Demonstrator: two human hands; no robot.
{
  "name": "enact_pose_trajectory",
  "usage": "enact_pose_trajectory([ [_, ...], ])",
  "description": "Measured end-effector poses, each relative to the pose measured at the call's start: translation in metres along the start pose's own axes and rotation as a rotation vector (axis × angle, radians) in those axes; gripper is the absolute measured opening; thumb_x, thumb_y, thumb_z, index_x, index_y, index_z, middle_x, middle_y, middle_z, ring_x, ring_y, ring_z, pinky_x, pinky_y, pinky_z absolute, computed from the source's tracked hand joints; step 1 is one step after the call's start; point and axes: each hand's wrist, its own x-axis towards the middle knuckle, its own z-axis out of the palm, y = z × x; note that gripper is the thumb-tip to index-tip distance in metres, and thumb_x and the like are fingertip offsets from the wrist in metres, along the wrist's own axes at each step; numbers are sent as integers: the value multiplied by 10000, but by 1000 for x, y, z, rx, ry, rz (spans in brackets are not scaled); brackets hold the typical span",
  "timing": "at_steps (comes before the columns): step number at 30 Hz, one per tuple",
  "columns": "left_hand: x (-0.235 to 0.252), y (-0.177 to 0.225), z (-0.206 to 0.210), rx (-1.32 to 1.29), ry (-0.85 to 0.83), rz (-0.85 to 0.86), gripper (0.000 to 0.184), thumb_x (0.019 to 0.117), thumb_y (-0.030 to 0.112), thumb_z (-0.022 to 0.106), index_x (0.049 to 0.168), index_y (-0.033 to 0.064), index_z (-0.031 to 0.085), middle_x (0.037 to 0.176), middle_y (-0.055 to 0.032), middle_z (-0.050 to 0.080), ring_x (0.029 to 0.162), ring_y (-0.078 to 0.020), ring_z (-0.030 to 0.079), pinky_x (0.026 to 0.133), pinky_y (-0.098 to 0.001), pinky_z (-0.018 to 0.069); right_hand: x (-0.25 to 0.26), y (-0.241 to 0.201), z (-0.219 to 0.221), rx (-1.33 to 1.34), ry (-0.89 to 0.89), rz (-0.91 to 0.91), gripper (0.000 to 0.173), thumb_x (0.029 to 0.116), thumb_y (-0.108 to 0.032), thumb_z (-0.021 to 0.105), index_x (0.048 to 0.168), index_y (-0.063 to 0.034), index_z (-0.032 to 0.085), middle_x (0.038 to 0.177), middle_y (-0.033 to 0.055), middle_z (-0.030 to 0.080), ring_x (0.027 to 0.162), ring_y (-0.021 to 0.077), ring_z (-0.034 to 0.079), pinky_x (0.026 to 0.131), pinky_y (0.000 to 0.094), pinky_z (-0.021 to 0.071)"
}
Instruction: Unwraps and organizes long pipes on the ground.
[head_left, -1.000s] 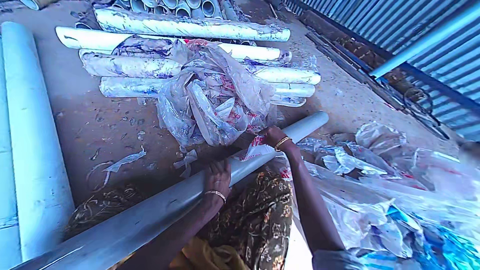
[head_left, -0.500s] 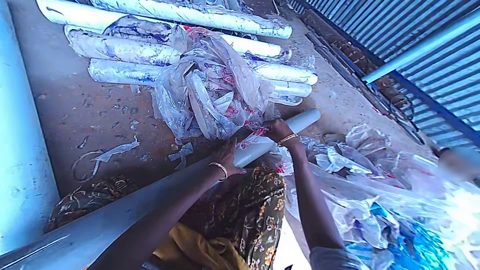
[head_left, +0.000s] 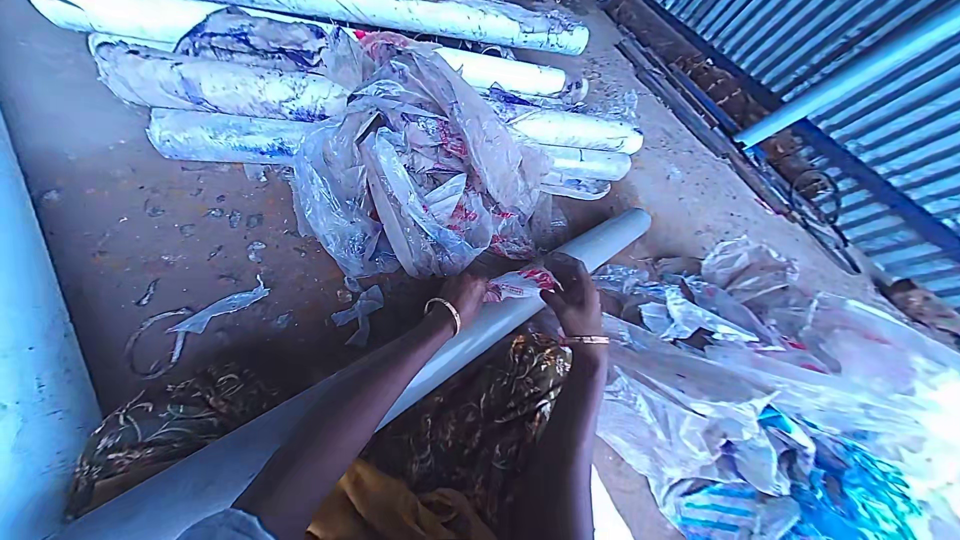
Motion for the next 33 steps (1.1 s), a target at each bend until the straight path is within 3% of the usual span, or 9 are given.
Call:
enact_pose_trajectory([
  [4, 6, -3, 11, -140, 123, -48, 383, 1115, 150, 397, 1229, -133, 628, 1206, -331, 654, 1221, -466, 608, 1064, -586, 433, 8, 12, -3, 596, 588, 308, 317, 1030, 109, 355, 1319, 85, 483, 1219, 189, 630, 998, 193, 677, 834, 345, 572],
  [6, 4, 0, 14, -172, 184, -60, 372, 1103, 153, 431, 1186, -130, 658, 1181, -324, 669, 1200, -466, 617, 1053, -593, 427, 13, 19, -8, 643, 663, 388, 282, 1056, 78, 300, 1254, 97, 499, 1089, 191, 664, 858, 198, 706, 750, 341, 592],
  [9, 4, -6, 17, -297, 251, -70, 328, 1059, 168, 533, 1092, -114, 698, 1098, -302, 693, 1104, -433, 656, 1004, -586, 448, 6, 28, -9, 98, 312, 289, 404, 895, 228, 463, 1287, 179, 545, 1257, 289, 637, 1121, 237, 649, 949, 314, 519],
  [11, 3, -12, 19, -454, 202, -23, 277, 1021, 127, 595, 1134, -104, 699, 1113, -275, 702, 1078, -357, 671, 1012, -519, 470, 9, 25, -6, -273, 109, 386, 519, 938, 87, 609, 1442, 96, 486, 1410, 329, 548, 1300, 375, 563, 1097, 441, 425],
  [16, -16, -3, 11, -892, 102, 30, 315, 1053, 51, 520, 1316, -115, 570, 1295, -221, 602, 1118, -154, 575, 978, -265, 445, 25, 44, -11, -367, 98, 507, 414, 1046, -4, 480, 1458, 33, 507, 1339, 303, 605, 1161, 394, 630, 968, 494, 491],
  [18, -14, -9, 12, -732, -17, 59, 695, 1012, 179, 651, 1566, -60, 306, 1605, -253, 361, 1480, -256, 390, 1210, -336, 303, 26, 53, -13, -376, 75, 474, 392, 1044, -66, 553, 1421, 43, 545, 1312, 296, 621, 1124, 380, 643, 961, 485, 495],
  [21, -3, -9, 19, -395, -77, 20, 1059, 909, 402, 780, 1604, -77, 139, 1647, -299, 242, 1548, -376, 251, 1265, -440, 197, 28, 55, -10, -490, 51, 412, 291, 1001, -83, 632, 1257, 54, 656, 1180, 259, 687, 1064, 347, 667, 969, 487, 489],
  [28, -5, 3, 18, -116, -177, -162, 1219, 836, 553, 803, 1644, 28, 55, 1701, -256, 79, 1580, -414, 99, 1197, -680, 183, 31, 45, -9, -338, 118, 211, 160, 983, 48, 579, 1069, 156, 661, 957, 245, 700, 789, 214, 694, 789, 335, 575],
  [33, -17, 28, 25, -58, -136, -172, 1152, 867, 471, 799, 1633, -17, 89, 1703, -267, 50, 1593, -404, 16, 1197, -717, 64, 63, -20, 8, -607, -202, 109, 150, 957, 54, 629, 1077, 110, 700, 1051, 276, 706, 948, 369, 697, 921, 502, 533],
])
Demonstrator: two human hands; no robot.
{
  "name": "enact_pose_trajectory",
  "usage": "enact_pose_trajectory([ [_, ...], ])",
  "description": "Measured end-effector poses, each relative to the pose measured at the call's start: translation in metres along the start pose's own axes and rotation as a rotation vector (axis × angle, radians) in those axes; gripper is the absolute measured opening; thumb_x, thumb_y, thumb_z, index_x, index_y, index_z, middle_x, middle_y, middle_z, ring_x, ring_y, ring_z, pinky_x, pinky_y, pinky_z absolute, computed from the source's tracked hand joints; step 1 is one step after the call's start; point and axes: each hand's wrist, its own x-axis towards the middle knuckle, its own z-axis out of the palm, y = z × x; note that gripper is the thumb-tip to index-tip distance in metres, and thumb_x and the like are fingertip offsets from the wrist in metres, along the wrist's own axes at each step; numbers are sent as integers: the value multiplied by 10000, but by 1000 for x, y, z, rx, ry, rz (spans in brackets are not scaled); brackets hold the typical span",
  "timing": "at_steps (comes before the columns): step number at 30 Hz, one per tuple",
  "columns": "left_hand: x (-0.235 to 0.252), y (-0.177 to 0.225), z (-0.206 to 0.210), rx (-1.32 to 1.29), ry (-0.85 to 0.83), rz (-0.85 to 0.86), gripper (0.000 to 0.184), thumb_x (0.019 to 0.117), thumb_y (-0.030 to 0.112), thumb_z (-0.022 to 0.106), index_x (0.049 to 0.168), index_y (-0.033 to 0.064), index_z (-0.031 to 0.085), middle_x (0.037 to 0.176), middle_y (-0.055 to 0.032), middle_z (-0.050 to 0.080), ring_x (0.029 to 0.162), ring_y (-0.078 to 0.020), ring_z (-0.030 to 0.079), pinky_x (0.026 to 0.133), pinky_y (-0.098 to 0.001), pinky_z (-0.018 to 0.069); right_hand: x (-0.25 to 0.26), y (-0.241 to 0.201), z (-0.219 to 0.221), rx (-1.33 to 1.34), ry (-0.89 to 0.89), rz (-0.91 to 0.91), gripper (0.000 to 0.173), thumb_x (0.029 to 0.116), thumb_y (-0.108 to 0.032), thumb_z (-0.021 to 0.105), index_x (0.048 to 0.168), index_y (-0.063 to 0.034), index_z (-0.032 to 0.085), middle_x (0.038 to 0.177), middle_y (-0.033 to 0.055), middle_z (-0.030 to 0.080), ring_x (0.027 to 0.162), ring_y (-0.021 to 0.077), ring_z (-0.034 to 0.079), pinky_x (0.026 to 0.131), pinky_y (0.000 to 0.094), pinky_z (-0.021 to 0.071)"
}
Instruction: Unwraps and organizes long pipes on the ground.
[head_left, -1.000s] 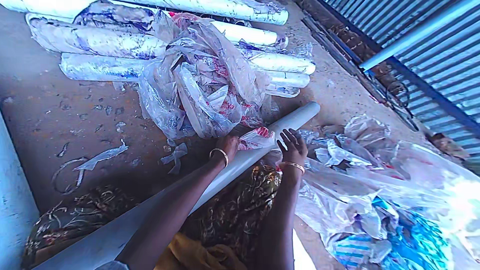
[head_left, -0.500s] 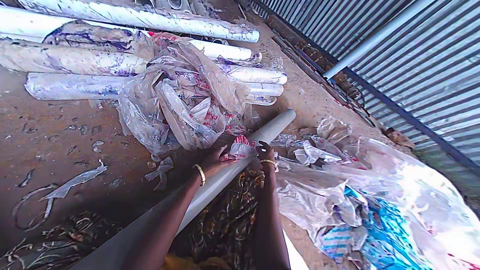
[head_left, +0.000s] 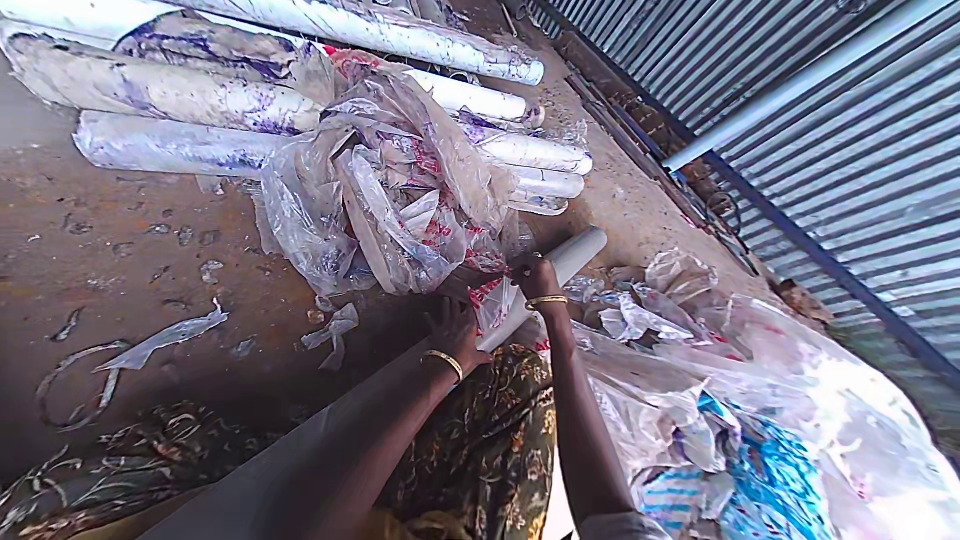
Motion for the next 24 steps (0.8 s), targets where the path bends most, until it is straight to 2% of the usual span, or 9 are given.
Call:
enact_pose_trajectory([
  [2, -3, 5, 10, 9, 38, 1, 1096, 887, 490, 765, 1620, -39, 146, 1699, -268, 92, 1591, -409, 44, 1194, -719, 74, 0, -13, -1, -114, -80, -155, 114, 927, 69, 658, 1020, 95, 718, 1027, 290, 706, 952, 429, 692, 908, 576, 524],
  [6, -1, 9, 25, -1, 101, 46, 857, 987, 530, 610, 1578, -22, 326, 1672, -244, 241, 1570, -403, 179, 1209, -640, 203, -15, -35, -3, -206, -92, -376, 105, 870, 114, 685, 961, 82, 728, 1021, 298, 697, 1002, 478, 670, 924, 614, 502],
  [8, -4, 14, 37, 21, 217, 89, 629, 1054, 389, 539, 1517, -26, 444, 1604, -244, 389, 1523, -396, 317, 1204, -586, 267, -20, -40, 0, -216, -65, -402, 109, 857, 121, 692, 948, 74, 728, 1002, 292, 696, 984, 478, 673, 898, 616, 512],
  [10, -7, 19, 56, 43, 473, 138, 389, 1031, 170, 537, 1336, -56, 628, 1394, -260, 608, 1342, -401, 554, 1113, -541, 407, -21, -40, 5, -223, -30, -393, 99, 868, 106, 687, 945, 69, 738, 991, 289, 707, 977, 479, 683, 884, 621, 519],
  [12, -9, 26, 57, -4, 566, 152, 283, 1004, 48, 529, 1187, -73, 707, 1233, -260, 694, 1209, -395, 650, 1058, -499, 476, -26, -30, 2, -137, 114, -354, 76, 860, 109, 687, 908, 79, 738, 954, 285, 711, 939, 466, 691, 862, 610, 523],
  [16, -14, 30, 15, -236, 300, -73, 349, 1093, 150, 434, 1276, -67, 637, 1260, -260, 670, 1242, -382, 625, 1058, -511, 456, -52, -3, -13, 181, 417, -115, 138, 897, 103, 651, 1026, 95, 699, 1026, 249, 712, 954, 330, 694, 883, 491, 542],
  [19, 10, 0, -6, -530, 387, -191, 408, 1111, 229, 449, 1270, -96, 637, 1260, -309, 647, 1259, -414, 594, 1091, -542, 416, -66, 9, -14, 409, 510, -78, 296, 873, 156, 577, 1166, 125, 616, 1120, 238, 676, 985, 228, 686, 837, 356, 574],
  [22, 19, -15, -8, -859, 431, -275, 400, 1088, 219, 524, 1252, -133, 621, 1348, -324, 584, 1339, -392, 515, 1142, -503, 363, -74, 8, 0, 310, 230, -55, 401, 864, 131, 644, 1263, 133, 602, 1251, 287, 658, 1164, 319, 663, 980, 395, 546],
  [24, 16, -13, -2, -1064, 474, -254, 364, 1063, 152, 569, 1258, -153, 604, 1374, -323, 563, 1350, -373, 498, 1149, -473, 359, -70, 2, 16, 121, -158, -25, 731, 879, -23, 749, 1517, 69, 403, 1532, 294, 456, 1431, 403, 452, 1183, 467, 359],
])
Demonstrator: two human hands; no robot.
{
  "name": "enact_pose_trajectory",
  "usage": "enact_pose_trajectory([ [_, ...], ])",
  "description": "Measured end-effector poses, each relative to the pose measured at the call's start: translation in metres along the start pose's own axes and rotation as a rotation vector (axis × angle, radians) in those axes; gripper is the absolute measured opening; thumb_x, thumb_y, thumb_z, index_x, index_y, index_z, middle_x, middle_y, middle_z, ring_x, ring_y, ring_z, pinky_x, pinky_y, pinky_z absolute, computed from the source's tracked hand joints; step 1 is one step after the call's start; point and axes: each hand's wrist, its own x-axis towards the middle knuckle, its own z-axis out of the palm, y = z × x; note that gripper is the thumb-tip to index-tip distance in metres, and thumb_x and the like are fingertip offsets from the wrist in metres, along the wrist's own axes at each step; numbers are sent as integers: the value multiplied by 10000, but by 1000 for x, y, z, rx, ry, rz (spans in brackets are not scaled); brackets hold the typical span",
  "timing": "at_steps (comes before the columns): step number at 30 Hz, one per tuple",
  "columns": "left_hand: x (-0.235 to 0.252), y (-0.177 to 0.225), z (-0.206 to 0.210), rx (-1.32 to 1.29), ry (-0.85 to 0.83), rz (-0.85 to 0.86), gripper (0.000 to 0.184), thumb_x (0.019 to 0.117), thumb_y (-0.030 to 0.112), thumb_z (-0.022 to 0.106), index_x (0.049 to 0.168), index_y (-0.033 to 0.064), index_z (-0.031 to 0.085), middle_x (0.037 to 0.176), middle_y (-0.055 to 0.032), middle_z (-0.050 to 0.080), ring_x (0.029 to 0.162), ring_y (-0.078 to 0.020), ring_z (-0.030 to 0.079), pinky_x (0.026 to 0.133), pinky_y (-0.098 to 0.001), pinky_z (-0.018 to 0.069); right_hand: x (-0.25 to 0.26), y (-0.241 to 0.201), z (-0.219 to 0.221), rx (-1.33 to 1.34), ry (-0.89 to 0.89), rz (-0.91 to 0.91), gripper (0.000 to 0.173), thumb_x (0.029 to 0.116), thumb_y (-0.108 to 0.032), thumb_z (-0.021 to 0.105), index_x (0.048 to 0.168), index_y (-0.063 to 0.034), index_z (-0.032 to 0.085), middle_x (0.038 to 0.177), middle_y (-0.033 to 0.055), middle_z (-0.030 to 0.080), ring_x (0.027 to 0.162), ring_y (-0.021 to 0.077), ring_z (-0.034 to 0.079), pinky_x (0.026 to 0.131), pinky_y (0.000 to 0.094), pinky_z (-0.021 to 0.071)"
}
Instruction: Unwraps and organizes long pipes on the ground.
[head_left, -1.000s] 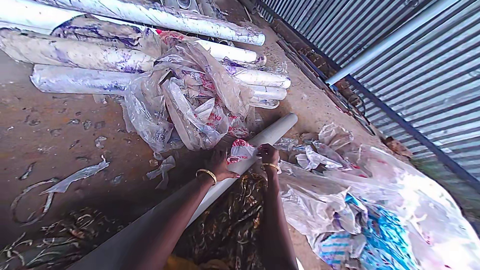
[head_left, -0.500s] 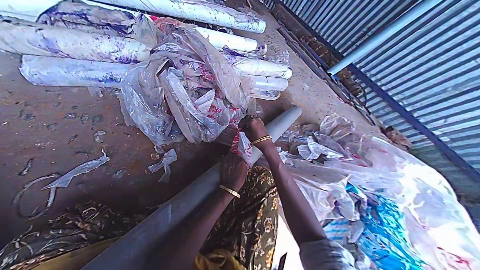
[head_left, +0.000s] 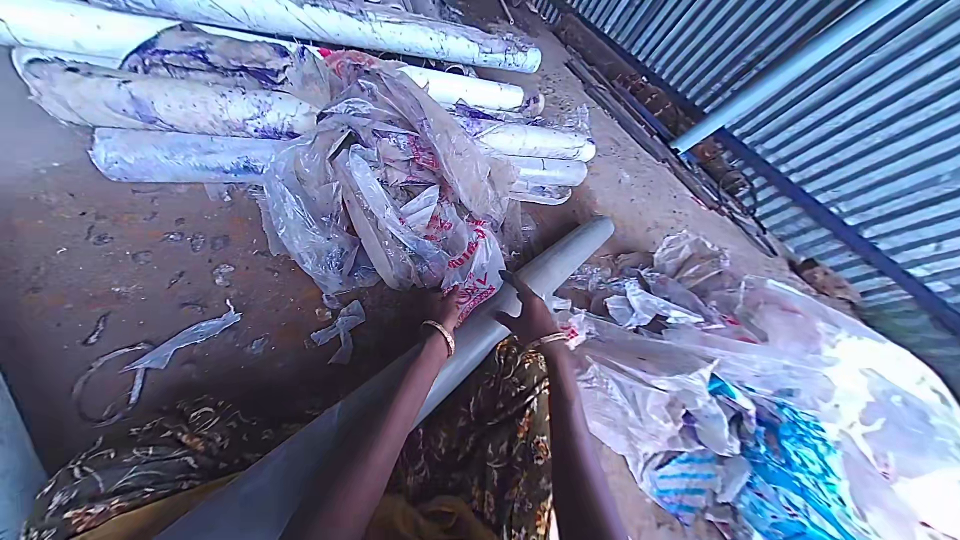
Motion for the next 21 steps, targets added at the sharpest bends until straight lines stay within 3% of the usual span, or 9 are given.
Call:
enact_pose_trajectory([
  [1, -2, 0, 1, -62, 7, 8, 339, 1055, 132, 581, 1232, -155, 620, 1350, -315, 583, 1318, -357, 521, 1131, -460, 374, 8, -2, 9, -92, -144, -5, 869, 879, -87, 780, 1579, 52, 285, 1603, 295, 348, 1494, 414, 360, 1230, 469, 282],
  [2, -4, -1, 0, -109, 8, 14, 321, 1055, 125, 578, 1209, -151, 631, 1314, -305, 604, 1266, -337, 549, 1100, -446, 399, 15, 1, 21, -120, -195, -53, 879, 872, -104, 788, 1573, 68, 286, 1592, 313, 356, 1485, 428, 373, 1235, 476, 276],
  [5, -8, -9, -5, -205, -28, 104, 303, 1069, 80, 530, 1229, -167, 600, 1251, -294, 617, 1122, -283, 595, 999, -367, 468, 35, 21, 45, -114, -96, -184, 444, 886, -56, 752, 1283, 105, 636, 1210, 317, 678, 1151, 460, 654, 1047, 583, 460],
  [7, -6, -18, -17, -141, -72, 262, 269, 1035, 50, 568, 1180, -168, 629, 1141, -274, 659, 1008, -238, 640, 906, -305, 516, 43, 27, 49, -135, -58, -205, 268, 889, -29, 747, 1091, 141, 703, 1064, 352, 697, 1055, 516, 665, 994, 645, 456],
  [9, -19, -4, -45, 77, -276, 248, 379, 1013, 72, 626, 1320, -143, 572, 1299, -290, 620, 1180, -284, 616, 1050, -367, 464, 47, 29, 52, -158, -32, -166, 290, 887, -60, 773, 1057, 162, 697, 1065, 374, 682, 1078, 537, 643, 1016, 658, 425],
  [11, -20, -3, -72, 454, -493, 248, 693, 962, 222, 734, 1480, -113, 418, 1464, -326, 503, 1398, -386, 487, 1181, -497, 353, 49, 39, 55, -138, 20, -186, 309, 870, -83, 796, 1029, 163, 699, 1033, 380, 681, 1043, 542, 648, 989, 676, 427],
  [14, -28, -10, -104, 809, -698, 136, 957, 939, 370, 757, 1576, -108, 226, 1600, -333, 327, 1528, -412, 291, 1240, -540, 199, 45, 45, 53, -128, 25, -264, 342, 875, -122, 771, 1023, 177, 696, 1022, 394, 677, 1025, 567, 644, 978, 707, 419],
  [17, -30, -26, -108, 888, -688, 126, 872, 928, 345, 775, 1518, -131, 342, 1515, -346, 442, 1460, -428, 401, 1201, -560, 277, 50, 37, 46, -239, -54, -300, 355, 916, -149, 728, 1018, 188, 686, 1029, 410, 668, 1048, 588, 635, 972, 713, 426],
  [21, -45, -20, -95, 1046, -629, 85, 999, 853, 407, 838, 1574, -32, 303, 1484, -313, 497, 1412, -425, 475, 1159, -595, 347, 93, 30, 43, -343, -202, -227, 302, 940, -167, 735, 1052, 112, 709, 1066, 354, 689, 1082, 527, 646, 967, 682, 444],
])
